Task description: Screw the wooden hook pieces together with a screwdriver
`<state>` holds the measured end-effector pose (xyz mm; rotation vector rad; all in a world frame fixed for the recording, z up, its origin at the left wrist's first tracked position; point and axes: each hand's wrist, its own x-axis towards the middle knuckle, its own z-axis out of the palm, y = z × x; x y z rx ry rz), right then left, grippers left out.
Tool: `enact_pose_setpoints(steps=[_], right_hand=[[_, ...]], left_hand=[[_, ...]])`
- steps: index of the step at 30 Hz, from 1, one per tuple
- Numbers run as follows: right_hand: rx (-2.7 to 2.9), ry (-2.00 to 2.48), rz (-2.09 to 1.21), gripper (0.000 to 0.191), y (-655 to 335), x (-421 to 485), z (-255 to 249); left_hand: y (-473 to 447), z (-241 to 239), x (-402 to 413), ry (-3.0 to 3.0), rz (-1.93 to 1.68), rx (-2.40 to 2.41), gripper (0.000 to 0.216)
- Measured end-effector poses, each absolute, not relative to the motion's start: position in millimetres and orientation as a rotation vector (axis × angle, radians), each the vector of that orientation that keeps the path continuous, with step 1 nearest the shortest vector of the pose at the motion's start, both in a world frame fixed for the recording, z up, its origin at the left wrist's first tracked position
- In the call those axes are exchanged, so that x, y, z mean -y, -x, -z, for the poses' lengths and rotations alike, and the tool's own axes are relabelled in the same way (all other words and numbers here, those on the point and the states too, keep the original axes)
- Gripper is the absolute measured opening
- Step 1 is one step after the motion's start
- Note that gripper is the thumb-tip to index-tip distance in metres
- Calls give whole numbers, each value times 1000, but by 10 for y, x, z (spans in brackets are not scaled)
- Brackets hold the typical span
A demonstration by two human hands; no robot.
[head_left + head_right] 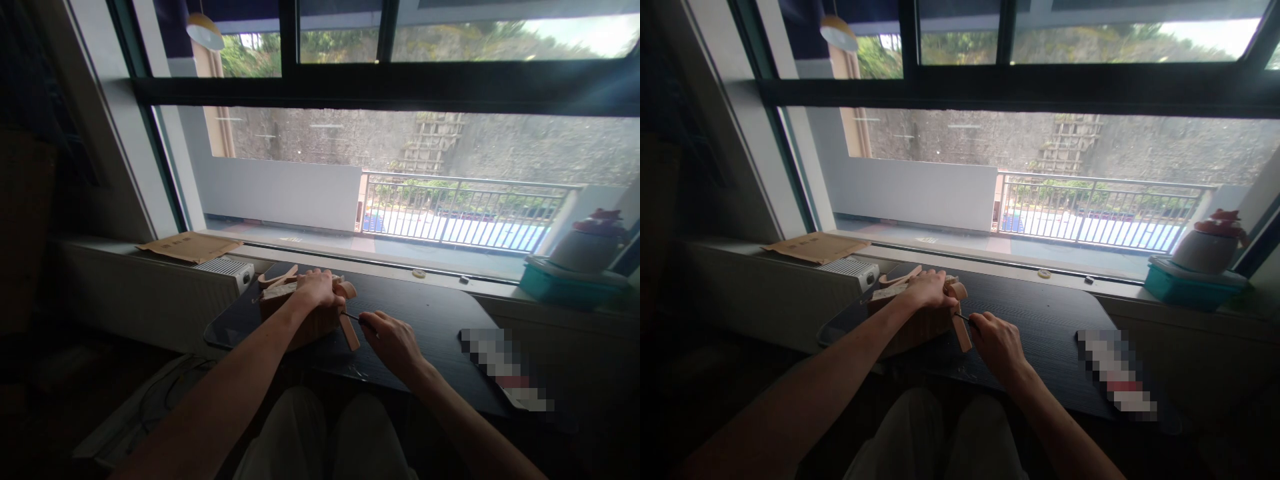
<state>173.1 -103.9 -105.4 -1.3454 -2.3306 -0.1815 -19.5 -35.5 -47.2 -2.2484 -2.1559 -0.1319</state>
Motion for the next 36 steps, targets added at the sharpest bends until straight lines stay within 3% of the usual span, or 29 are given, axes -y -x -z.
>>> enact_pose_setpoints(steps=[6,19,31,36], right_hand=[[2252,1462,31,26,-1707,1055,1019],[2396,1397,269,20,-1667,1119,977],[2218,1547,-37,25,-1703,1086,1034],[2310,1422,181,28,-1724,1106,982]], left_hand=[[196,462,357,2251,119,2169,73],[176,411,397,2264,97,2165,71],[184,442,369,2242,112,2180,71],[191,445,374,2240,106,2160,72]])
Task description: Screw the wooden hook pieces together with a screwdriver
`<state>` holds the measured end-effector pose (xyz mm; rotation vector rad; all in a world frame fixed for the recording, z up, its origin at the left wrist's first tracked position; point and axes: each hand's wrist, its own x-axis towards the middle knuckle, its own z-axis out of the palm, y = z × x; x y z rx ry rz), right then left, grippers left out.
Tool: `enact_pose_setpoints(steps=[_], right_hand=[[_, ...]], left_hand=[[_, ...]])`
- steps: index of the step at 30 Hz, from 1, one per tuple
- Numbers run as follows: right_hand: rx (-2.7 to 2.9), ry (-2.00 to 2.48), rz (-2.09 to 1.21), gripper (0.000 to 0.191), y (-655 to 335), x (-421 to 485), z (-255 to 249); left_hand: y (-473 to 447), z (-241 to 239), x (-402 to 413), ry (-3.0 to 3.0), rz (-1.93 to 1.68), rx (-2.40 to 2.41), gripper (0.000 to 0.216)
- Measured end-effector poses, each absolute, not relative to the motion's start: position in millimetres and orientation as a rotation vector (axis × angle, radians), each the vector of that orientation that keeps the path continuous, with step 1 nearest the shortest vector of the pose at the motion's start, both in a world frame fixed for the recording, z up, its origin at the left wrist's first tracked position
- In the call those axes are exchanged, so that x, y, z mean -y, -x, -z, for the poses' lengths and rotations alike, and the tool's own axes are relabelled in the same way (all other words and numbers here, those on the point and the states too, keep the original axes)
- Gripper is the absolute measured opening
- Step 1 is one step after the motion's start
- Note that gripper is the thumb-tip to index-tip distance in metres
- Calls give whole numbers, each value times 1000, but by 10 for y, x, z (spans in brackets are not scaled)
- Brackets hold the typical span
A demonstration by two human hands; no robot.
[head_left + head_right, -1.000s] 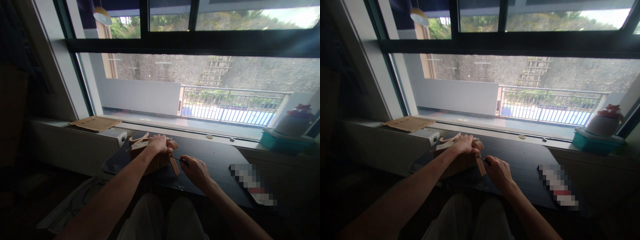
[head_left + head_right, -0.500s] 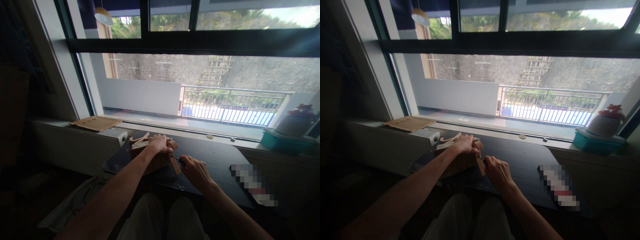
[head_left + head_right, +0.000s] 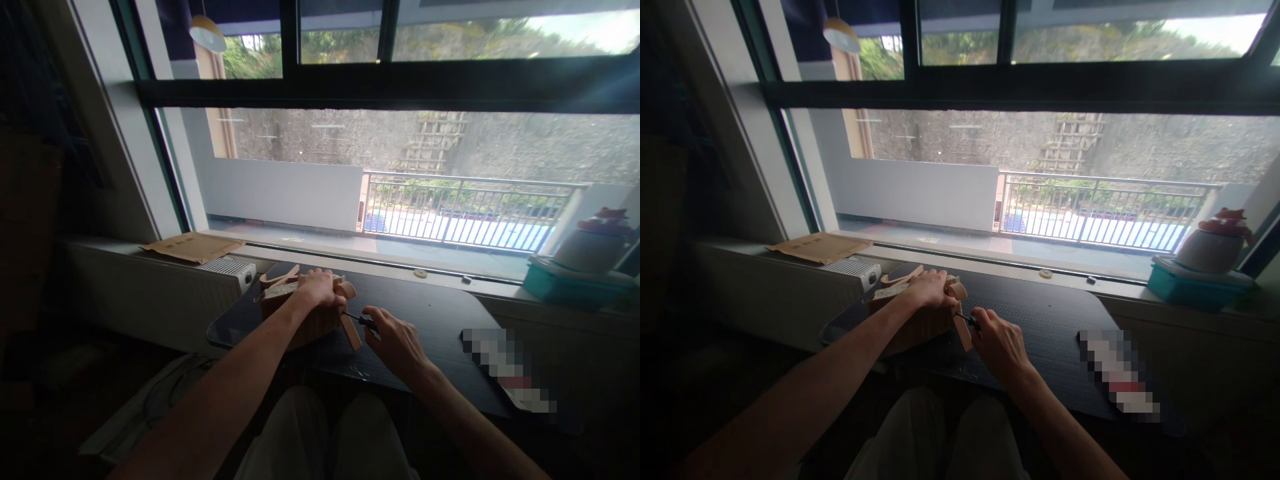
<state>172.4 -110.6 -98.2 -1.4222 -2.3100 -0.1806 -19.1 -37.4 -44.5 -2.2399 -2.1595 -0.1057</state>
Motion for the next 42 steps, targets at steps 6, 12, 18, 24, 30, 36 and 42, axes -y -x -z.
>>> enact_pose_setpoints(steps=[6,12,18,24,30,36,42], right_hand=[[2391,1282,376,23,-1743,1107,1031],[2237,1377,66,21,-1730,1098,1083],[2197,1450,-4,25,-1734,1118,1067],[2333,1416,143,26,-1738,1178,1028],[2287,1454,54,26,-1703,1203,1047],[2208,1517,-52,27,-1710,1165,1109],[2320,1416,292,34,-1714,1148,1082]], left_hand=[[199,453,367,2261,116,2138,69],[200,453,358,2267,117,2142,69],[197,453,357,2240,115,2166,71],[189,450,387,2251,99,2128,71],[195,457,372,2260,114,2119,71],[196,457,365,2244,105,2147,72],[206,469,348,2238,97,2144,73]])
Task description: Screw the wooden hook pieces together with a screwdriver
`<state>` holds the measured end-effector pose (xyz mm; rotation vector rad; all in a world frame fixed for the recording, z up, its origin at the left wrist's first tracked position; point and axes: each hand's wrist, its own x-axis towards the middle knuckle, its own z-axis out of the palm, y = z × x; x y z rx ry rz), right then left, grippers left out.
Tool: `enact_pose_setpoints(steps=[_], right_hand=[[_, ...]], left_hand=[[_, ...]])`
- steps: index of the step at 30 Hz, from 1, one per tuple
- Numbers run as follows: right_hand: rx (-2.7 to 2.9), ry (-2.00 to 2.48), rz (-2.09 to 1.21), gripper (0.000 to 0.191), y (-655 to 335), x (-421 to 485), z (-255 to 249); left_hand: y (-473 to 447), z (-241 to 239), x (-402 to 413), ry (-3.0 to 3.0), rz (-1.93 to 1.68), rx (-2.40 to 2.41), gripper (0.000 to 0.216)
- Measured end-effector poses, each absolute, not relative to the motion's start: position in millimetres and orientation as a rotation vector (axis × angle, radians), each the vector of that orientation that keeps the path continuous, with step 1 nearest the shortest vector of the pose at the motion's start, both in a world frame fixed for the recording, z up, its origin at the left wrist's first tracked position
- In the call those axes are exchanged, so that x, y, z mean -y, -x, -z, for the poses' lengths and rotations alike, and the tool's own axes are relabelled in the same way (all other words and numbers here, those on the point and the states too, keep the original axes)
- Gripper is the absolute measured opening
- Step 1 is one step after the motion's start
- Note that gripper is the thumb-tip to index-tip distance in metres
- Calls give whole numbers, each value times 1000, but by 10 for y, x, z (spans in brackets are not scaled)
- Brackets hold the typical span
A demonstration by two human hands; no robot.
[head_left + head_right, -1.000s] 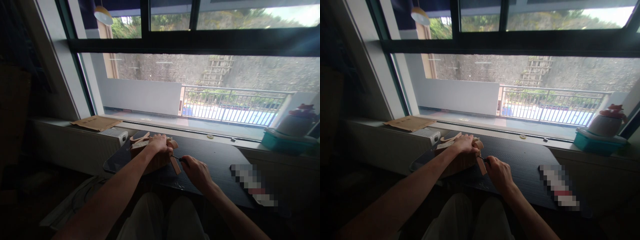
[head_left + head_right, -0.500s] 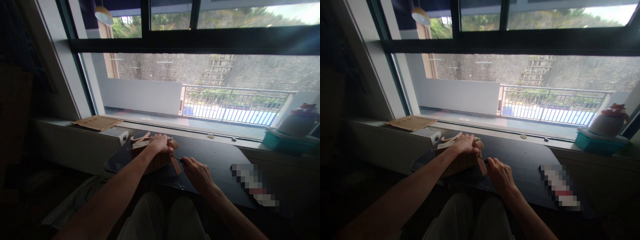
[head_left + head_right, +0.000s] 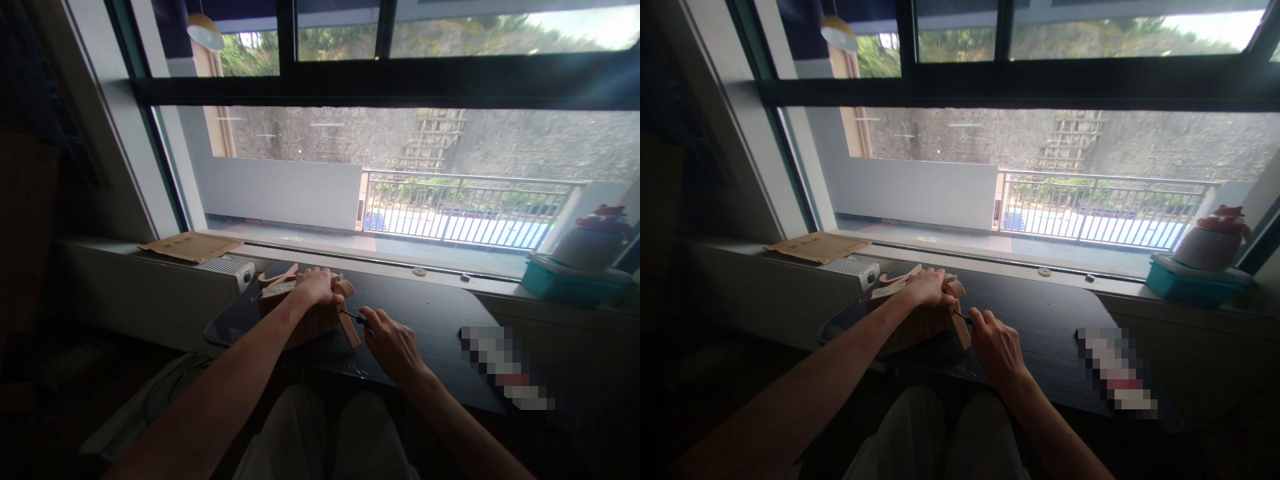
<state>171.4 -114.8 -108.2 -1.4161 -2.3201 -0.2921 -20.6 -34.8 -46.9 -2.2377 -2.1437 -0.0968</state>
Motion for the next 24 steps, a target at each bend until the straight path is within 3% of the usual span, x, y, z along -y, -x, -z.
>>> enact_pose_setpoints(steps=[5,14,24], right_hand=[[2393,1291,481,28,-1732,1140,1091],[2208,1433,18,25,-1719,1129,1084],[2411,1267,474,29,-1777,1119,1124]], left_hand=[[200,458,360,2260,97,2138,72],[179,427,391,2245,90,2157,74],[209,473,338,2257,100,2141,72]])
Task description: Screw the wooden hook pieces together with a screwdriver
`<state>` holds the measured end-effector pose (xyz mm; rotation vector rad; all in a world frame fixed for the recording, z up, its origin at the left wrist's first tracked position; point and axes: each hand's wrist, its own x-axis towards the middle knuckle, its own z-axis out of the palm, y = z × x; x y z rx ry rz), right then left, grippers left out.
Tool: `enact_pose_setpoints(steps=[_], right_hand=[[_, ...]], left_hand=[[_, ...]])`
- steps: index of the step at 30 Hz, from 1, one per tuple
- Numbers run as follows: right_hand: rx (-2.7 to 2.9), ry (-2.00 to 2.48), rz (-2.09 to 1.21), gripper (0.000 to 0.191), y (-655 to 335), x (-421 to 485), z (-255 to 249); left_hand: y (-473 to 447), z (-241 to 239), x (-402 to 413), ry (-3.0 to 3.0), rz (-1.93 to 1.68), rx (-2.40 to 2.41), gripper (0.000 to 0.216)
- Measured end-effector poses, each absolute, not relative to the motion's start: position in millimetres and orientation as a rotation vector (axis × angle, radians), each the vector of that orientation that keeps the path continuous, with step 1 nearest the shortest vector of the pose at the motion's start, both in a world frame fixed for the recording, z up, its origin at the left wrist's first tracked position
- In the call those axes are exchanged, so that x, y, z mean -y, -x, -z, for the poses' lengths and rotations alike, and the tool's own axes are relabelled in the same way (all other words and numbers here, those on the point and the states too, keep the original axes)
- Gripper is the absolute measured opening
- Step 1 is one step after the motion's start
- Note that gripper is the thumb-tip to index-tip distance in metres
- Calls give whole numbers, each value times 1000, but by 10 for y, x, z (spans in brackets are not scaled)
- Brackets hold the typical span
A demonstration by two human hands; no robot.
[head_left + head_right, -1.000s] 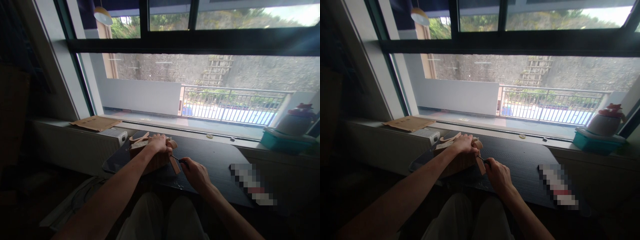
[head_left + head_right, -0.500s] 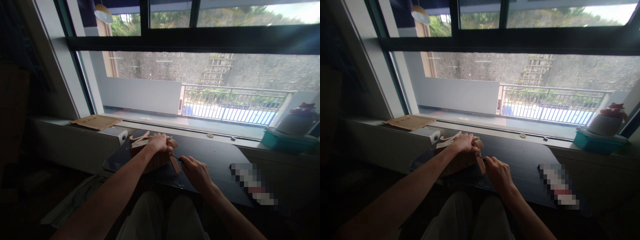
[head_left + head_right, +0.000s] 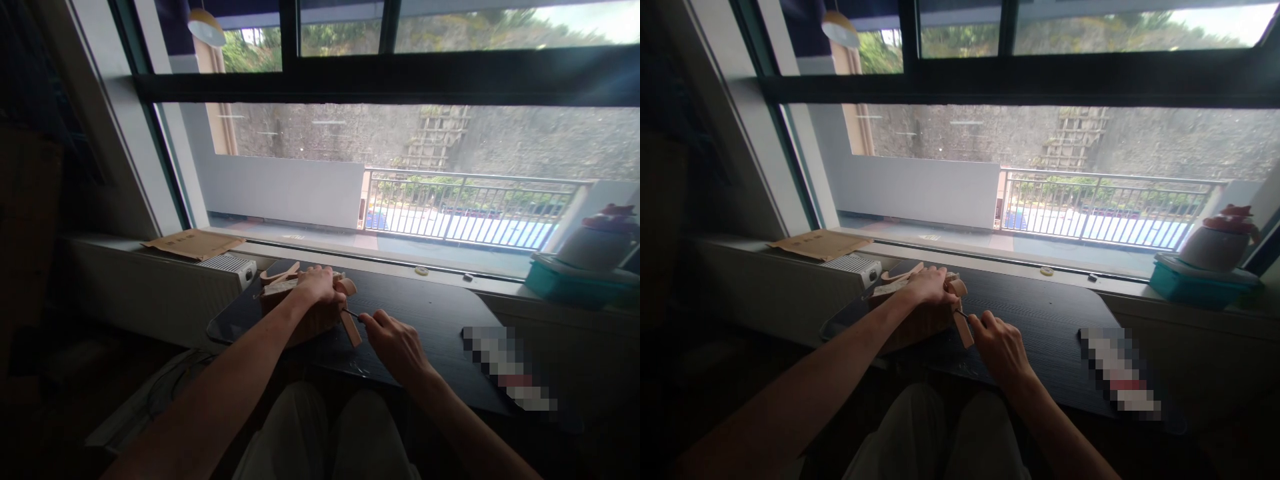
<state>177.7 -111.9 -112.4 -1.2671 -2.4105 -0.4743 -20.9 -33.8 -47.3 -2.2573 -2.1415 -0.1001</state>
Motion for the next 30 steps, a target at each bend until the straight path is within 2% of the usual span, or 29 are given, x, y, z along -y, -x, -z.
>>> enact_pose_setpoints(steps=[3,8,11,14,22,25,30], right_hand=[[2397,1289,407,28,-1777,1123,1129],[2252,1380,29,28,-1753,1150,1079],[2220,1435,-69,29,-1743,1152,1051],[2253,1450,-1,31,-1743,1147,1037],[2482,1274,535,34,-1796,1115,1053],[2487,1284,497,34,-1787,1106,1060],[2362,1373,160,30,-1760,1106,1051]], left_hand=[[204,472,332,2250,87,2164,73],[203,460,346,2263,100,2146,72],[202,449,359,2260,101,2155,70],[200,440,364,2254,89,2163,71],[204,468,343,2250,93,2141,71],[203,471,346,2250,98,2140,71],[199,463,351,2244,101,2156,72]])
